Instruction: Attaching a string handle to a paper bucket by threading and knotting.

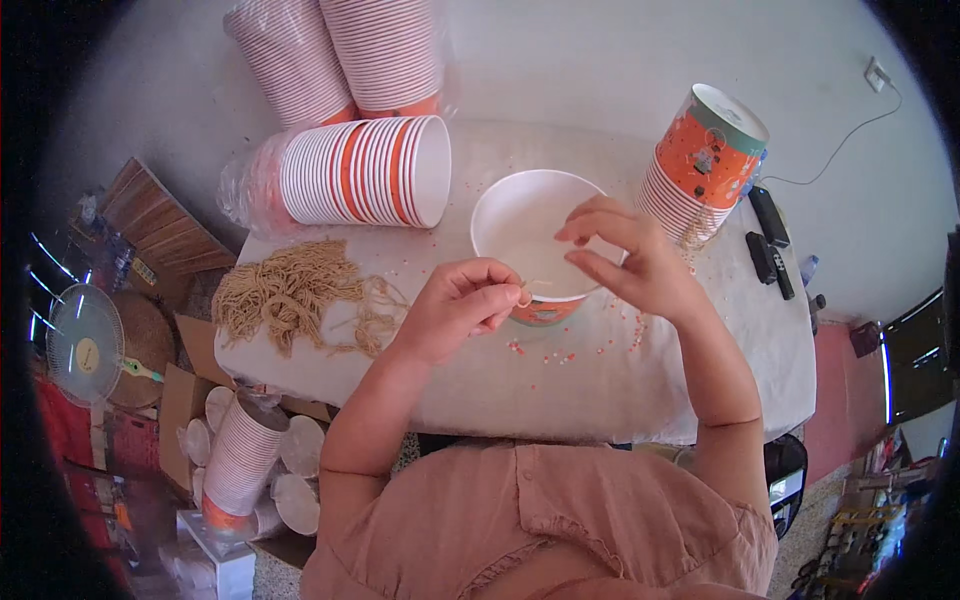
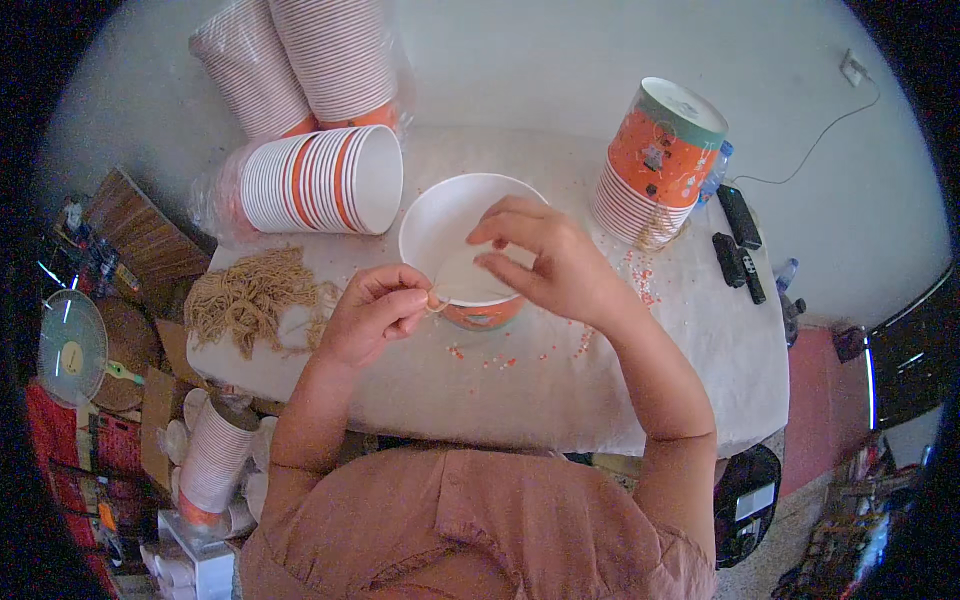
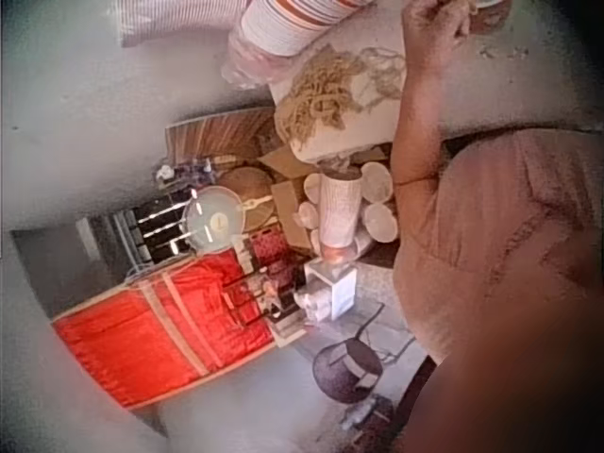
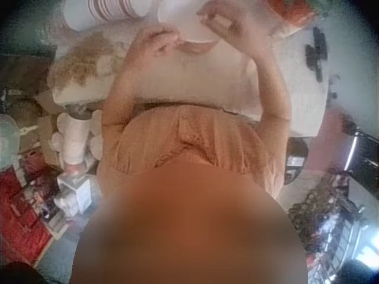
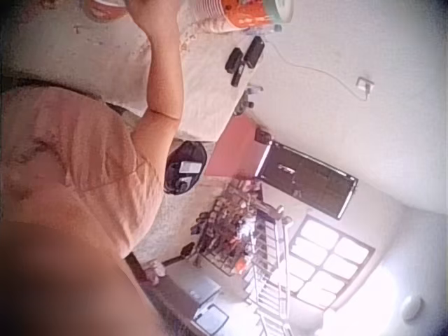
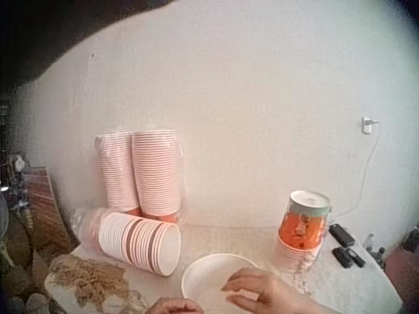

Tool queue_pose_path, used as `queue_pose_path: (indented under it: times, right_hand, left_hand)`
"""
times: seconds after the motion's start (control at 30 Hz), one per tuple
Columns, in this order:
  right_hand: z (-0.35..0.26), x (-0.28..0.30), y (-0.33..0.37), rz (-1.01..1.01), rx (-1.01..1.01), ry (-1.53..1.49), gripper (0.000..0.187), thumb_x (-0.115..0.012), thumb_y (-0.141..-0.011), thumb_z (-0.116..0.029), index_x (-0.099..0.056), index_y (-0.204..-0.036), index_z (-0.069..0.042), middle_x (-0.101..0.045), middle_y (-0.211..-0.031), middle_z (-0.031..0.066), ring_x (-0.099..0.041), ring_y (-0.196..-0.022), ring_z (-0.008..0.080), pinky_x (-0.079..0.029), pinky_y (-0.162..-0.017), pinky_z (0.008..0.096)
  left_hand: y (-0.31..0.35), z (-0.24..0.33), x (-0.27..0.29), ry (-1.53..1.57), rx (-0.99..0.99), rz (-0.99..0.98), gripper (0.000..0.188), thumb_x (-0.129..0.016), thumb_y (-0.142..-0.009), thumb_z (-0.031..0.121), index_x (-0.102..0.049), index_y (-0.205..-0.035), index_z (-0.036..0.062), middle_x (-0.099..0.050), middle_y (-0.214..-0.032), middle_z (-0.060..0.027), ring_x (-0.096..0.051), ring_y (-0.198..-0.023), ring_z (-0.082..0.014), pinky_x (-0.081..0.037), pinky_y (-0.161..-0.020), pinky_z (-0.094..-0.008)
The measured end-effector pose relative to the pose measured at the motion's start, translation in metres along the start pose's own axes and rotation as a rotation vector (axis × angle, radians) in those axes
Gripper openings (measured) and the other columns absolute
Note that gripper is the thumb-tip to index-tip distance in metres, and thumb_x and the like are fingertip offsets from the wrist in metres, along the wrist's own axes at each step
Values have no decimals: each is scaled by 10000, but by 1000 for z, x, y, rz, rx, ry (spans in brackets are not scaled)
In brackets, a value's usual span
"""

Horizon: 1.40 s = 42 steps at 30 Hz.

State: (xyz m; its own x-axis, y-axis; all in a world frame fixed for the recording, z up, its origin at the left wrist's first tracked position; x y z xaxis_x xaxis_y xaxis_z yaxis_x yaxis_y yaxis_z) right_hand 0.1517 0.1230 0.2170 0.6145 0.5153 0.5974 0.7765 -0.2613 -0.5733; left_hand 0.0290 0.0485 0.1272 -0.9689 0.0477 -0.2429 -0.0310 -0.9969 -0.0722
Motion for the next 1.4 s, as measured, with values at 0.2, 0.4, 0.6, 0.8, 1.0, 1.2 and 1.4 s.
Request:
queue_pose_path:
  times: [0.2, 0.4, 0.6, 0.8, 1.0, 1.2, 1.4]
  right_hand:
    - [-24, -15, 0, -39, 149, 76, 265, -747, -721, -17, -683, -978, -22, -631, -919, 108, -618, -843, 274, -493, -718, 347]
    - [-33, -21, -4, -43, 252, 156, 184, -740, -722, -19, -682, -895, -32, -632, -838, 85, -611, -790, 259, -473, -675, 352]
    - [-29, -8, -4, -28, 188, 191, 104, -722, -752, -21, -663, -837, -32, -625, -800, 80, -597, -754, 258, -460, -664, 354]
    - [-34, 5, -3, -78, 153, 232, 67, -671, -775, -74, -619, -798, -39, -590, -724, 83, -589, -717, 289, -449, -697, 390]
    - [-43, -15, -9, -172, 213, 203, 66, -693, -763, -37, -642, -803, -28, -613, -748, 64, -594, -715, 251, -457, -707, 366]
    - [-42, -33, -15, -175, 242, 235, 73, -692, -747, -49, -634, -791, -35, -608, -743, 55, -591, -709, 241, -453, -765, 369]
    - [-38, -38, -15, -160, 227, 255, 75, -691, -741, -52, -627, -776, -40, -596, -723, 51, -590, -706, 238, -451, -761, 369]
  left_hand:
    - [-1, 0, -1, 19, -9, -13, 154, -593, -916, 144, -650, -913, 1, -519, -665, 38, -409, -563, -25, -300, -486, -193]
    - [-1, 1, -4, 10, -20, -30, 146, -598, -918, 146, -651, -918, 10, -534, -682, 36, -420, -575, -24, -311, -495, -190]
    - [4, 9, 4, -89, -71, 43, 139, -618, -912, 124, -655, -951, -4, -613, -752, 9, -486, -609, -33, -394, -541, -184]
    - [12, 8, 19, -322, -98, 166, 125, -640, -899, 102, -658, -950, -11, -631, -767, 7, -522, -634, -35, -427, -567, -184]
    - [13, 9, 10, -235, -102, 196, 118, -636, -906, 110, -648, -940, -3, -618, -757, 14, -513, -634, -31, -410, -558, -184]
    - [13, 4, 5, -191, -131, 211, 129, -631, -913, 119, -632, -960, -1, -609, -765, 18, -506, -635, -29, -399, -554, -187]
    - [15, 1, 4, -149, -168, 218, 108, -638, -899, 87, -626, -952, -7, -611, -779, 17, -508, -654, -13, -412, -564, -180]
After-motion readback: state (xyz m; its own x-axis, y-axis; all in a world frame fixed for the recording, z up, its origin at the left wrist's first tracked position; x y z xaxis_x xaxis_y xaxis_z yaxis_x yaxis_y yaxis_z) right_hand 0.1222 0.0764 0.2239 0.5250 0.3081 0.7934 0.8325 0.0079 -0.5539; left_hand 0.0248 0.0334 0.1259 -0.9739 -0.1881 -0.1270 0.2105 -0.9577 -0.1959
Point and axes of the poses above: each hand's wrist, its own y-axis away from the middle knuckle, its own x-axis out of the back of the hand, z = x × y, the point moved 9 cm from there along -y, towards the middle knuckle
